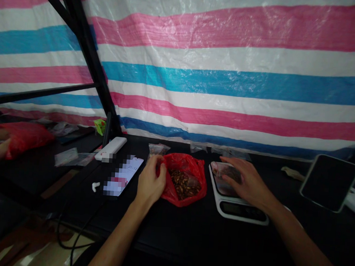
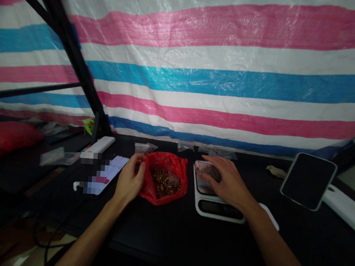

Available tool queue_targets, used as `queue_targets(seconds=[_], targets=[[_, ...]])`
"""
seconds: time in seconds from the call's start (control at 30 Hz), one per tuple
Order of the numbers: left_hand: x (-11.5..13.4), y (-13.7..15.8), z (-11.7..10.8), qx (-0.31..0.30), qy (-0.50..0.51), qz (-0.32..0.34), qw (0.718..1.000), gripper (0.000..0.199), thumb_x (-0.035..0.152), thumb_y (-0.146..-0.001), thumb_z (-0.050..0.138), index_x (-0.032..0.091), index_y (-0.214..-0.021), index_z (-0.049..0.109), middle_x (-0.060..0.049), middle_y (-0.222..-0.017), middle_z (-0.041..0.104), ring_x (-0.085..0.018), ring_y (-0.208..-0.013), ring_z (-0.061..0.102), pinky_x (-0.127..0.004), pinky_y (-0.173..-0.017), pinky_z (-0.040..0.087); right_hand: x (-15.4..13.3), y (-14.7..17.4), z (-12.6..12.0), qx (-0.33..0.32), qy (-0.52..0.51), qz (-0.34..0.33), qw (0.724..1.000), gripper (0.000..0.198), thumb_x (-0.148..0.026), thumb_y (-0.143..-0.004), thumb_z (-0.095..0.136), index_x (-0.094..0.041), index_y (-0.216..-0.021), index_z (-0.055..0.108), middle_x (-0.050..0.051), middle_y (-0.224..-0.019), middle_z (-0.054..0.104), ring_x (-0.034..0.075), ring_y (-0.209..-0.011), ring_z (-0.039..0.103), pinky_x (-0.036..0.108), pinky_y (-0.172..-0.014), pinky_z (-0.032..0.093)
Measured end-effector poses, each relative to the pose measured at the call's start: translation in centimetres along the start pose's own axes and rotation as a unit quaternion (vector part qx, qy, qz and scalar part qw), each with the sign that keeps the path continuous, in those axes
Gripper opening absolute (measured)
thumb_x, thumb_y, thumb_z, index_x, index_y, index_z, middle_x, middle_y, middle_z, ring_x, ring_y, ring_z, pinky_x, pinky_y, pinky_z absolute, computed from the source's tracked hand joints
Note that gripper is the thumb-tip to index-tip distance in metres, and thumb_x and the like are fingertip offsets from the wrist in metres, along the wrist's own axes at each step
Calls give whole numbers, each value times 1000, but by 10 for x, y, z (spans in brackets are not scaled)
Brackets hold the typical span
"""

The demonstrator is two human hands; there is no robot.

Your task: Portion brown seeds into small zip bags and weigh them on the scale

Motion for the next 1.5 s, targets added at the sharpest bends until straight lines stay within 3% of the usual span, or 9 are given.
queue_targets(seconds=[0.07,0.17,0.53,0.83,1.5], targets=[[1,2,10,-70,-15,8,997,18,29,-101,50,26,-111,64,-5,-113,72,-24,-103,70,-39,-89,52,0,1,1,3,2,1,1000,52,-44,-92,68,-32,-142,58,9,-139,68,35,-129,61,59,-107,46],[4,4,17,-98,-25,31,994,20,29,-99,53,27,-116,63,-6,-120,71,-25,-107,71,-40,-93,54,-1,1,1,6,5,0,1000,50,-44,-92,69,-32,-140,59,9,-138,69,35,-128,62,59,-107,47],[8,2,16,-88,20,64,994,32,7,-89,51,24,-114,62,-7,-119,66,-23,-115,66,-39,-104,51,0,1,2,-11,19,11,1000,55,-43,-90,71,-31,-142,57,9,-139,68,36,-128,61,59,-107,46],[8,3,16,-79,-4,60,995,31,9,-90,51,25,-114,62,-6,-119,65,-23,-111,68,-39,-99,54,-2,0,-3,-3,15,18,1000,52,-42,-89,71,-31,-139,61,9,-135,70,36,-125,63,58,-105,48],[7,3,13,-62,-22,59,996,30,11,-91,52,26,-115,61,-6,-122,63,-23,-112,68,-42,-104,53,-1,1,-1,-11,17,22,1000,52,-37,-90,71,-30,-140,59,7,-138,69,34,-127,61,56,-107,44]])
Point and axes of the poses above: each hand's wrist, its own y-axis away from the middle knuckle, its own z-axis out of the palm, x = y × z, the point moved 5 cm from there along -y, towards the middle knuckle
